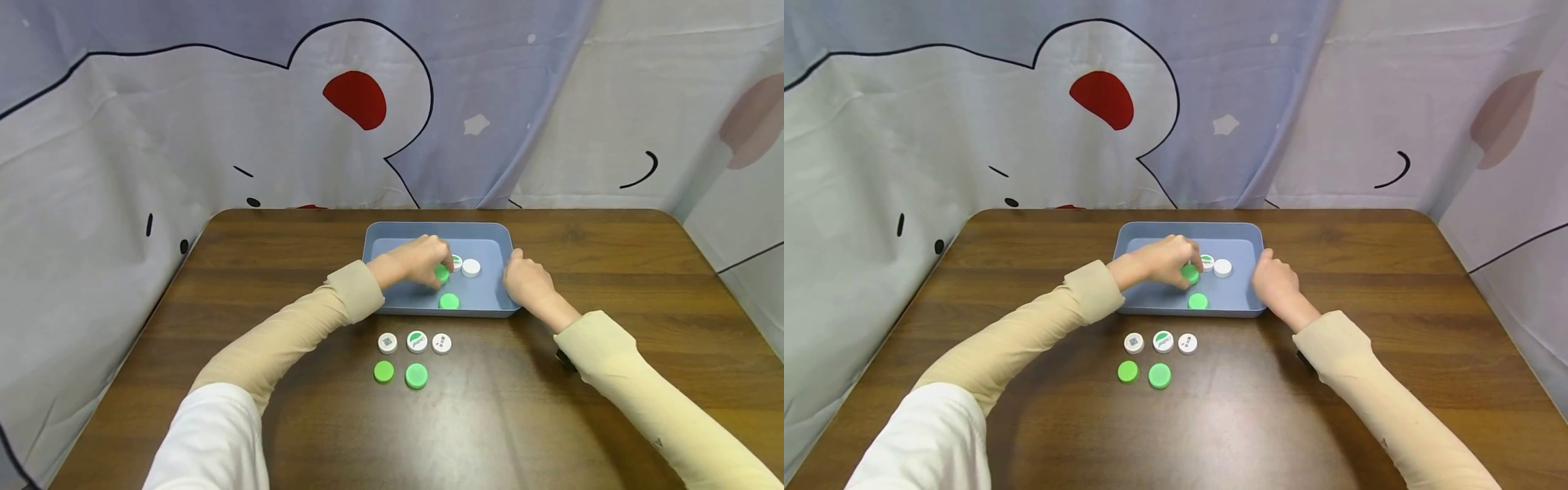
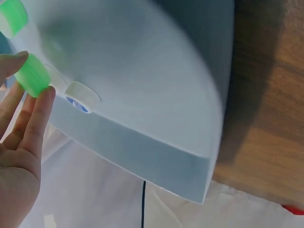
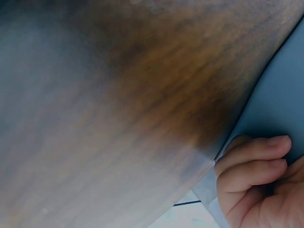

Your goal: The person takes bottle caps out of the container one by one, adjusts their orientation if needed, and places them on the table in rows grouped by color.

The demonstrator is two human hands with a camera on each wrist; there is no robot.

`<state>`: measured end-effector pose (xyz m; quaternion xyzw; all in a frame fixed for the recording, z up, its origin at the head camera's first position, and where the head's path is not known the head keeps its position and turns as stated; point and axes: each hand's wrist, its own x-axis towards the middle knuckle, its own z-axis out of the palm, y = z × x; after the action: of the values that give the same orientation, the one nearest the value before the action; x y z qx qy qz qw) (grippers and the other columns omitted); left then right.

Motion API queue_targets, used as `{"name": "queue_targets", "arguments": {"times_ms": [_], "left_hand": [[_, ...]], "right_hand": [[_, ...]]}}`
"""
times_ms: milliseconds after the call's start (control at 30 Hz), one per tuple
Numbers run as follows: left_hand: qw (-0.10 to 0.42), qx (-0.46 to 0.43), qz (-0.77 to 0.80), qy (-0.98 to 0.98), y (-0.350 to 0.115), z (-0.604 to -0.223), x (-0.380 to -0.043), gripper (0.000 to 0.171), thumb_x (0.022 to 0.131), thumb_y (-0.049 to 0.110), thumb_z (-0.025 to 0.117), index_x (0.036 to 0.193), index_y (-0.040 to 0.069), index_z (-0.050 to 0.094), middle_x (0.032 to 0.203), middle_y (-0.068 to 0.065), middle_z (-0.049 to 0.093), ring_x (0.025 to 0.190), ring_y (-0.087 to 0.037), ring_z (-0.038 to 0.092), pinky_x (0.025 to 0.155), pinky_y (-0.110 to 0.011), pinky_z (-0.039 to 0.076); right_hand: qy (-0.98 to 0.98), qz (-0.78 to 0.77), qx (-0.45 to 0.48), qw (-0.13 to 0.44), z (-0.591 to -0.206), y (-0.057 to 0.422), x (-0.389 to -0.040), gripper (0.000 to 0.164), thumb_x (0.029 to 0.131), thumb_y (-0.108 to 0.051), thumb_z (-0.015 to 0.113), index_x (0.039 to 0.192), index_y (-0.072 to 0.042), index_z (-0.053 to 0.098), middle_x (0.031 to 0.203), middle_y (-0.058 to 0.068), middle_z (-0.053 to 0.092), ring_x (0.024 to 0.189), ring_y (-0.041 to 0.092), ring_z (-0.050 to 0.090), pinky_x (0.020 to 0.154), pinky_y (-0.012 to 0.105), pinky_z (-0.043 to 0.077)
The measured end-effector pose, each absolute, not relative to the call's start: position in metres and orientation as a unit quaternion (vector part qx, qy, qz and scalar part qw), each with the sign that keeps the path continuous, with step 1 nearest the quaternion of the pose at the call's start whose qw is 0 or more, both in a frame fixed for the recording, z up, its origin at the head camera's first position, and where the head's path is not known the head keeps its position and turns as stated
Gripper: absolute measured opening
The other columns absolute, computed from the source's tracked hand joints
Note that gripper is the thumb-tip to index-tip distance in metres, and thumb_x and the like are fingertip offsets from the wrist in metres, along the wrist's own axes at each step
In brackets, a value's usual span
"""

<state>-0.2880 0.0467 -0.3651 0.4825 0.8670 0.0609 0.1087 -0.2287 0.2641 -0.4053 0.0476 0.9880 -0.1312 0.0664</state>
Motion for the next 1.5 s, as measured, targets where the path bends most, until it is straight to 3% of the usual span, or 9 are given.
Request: {"name": "queue_targets", "arguments": {"times_ms": [200, 400, 733, 1167, 1500], "left_hand": [[0.097, 0.489, 0.056, 0.865, 0.042, -0.354, -0.284, 0.034, 0.074, 0.012, 0.073, 0.107, 0.007, 0.073, 0.109, -0.006, 0.071, 0.102, -0.020, 0.065, 0.086, -0.030, 0.053], [0.092, 0.489, 0.052, 0.866, 0.040, -0.345, -0.275, 0.034, 0.073, 0.012, 0.074, 0.107, 0.007, 0.073, 0.109, -0.005, 0.070, 0.102, -0.020, 0.064, 0.089, -0.031, 0.052], [0.049, 0.518, 0.048, 0.852, 0.041, -0.329, -0.265, 0.030, 0.071, 0.012, 0.073, 0.101, 0.008, 0.075, 0.102, -0.004, 0.072, 0.091, -0.017, 0.064, 0.074, -0.025, 0.051], [0.056, 0.527, 0.038, 0.847, 0.040, -0.313, -0.232, 0.030, 0.073, 0.018, 0.079, 0.103, 0.010, 0.075, 0.098, -0.004, 0.066, 0.084, -0.019, 0.063, 0.074, -0.028, 0.052], [0.051, 0.547, -0.004, 0.836, 0.038, -0.313, -0.208, 0.029, 0.074, 0.016, 0.074, 0.103, 0.016, 0.074, 0.104, -0.001, 0.066, 0.091, -0.021, 0.065, 0.080, -0.033, 0.053]], "right_hand": [[0.988, -0.132, 0.050, 0.068, -0.404, 0.264, -0.229, 0.030, 0.098, -0.015, 0.023, 0.105, 0.008, 0.040, 0.102, 0.039, 0.060, 0.091, 0.050, 0.062, 0.071, 0.057, 0.050], [0.988, -0.133, 0.047, 0.064, -0.404, 0.263, -0.229, 0.030, 0.098, -0.015, 0.022, 0.103, 0.008, 0.041, 0.102, 0.039, 0.060, 0.091, 0.051, 0.062, 0.071, 0.057, 0.049], [0.988, -0.132, 0.045, 0.063, -0.405, 0.263, -0.227, 0.029, 0.098, -0.015, 0.023, 0.103, 0.009, 0.040, 0.102, 0.039, 0.060, 0.090, 0.051, 0.062, 0.071, 0.057, 0.049], [0.988, -0.131, 0.048, 0.069, -0.404, 0.262, -0.227, 0.028, 0.097, -0.014, 0.022, 0.101, 0.008, 0.040, 0.101, 0.039, 0.060, 0.090, 0.050, 0.062, 0.071, 0.057, 0.050], [0.988, -0.133, 0.040, 0.061, -0.404, 0.262, -0.227, 0.029, 0.097, -0.014, 0.022, 0.102, 0.009, 0.040, 0.102, 0.039, 0.059, 0.091, 0.052, 0.061, 0.071, 0.058, 0.049]]}}
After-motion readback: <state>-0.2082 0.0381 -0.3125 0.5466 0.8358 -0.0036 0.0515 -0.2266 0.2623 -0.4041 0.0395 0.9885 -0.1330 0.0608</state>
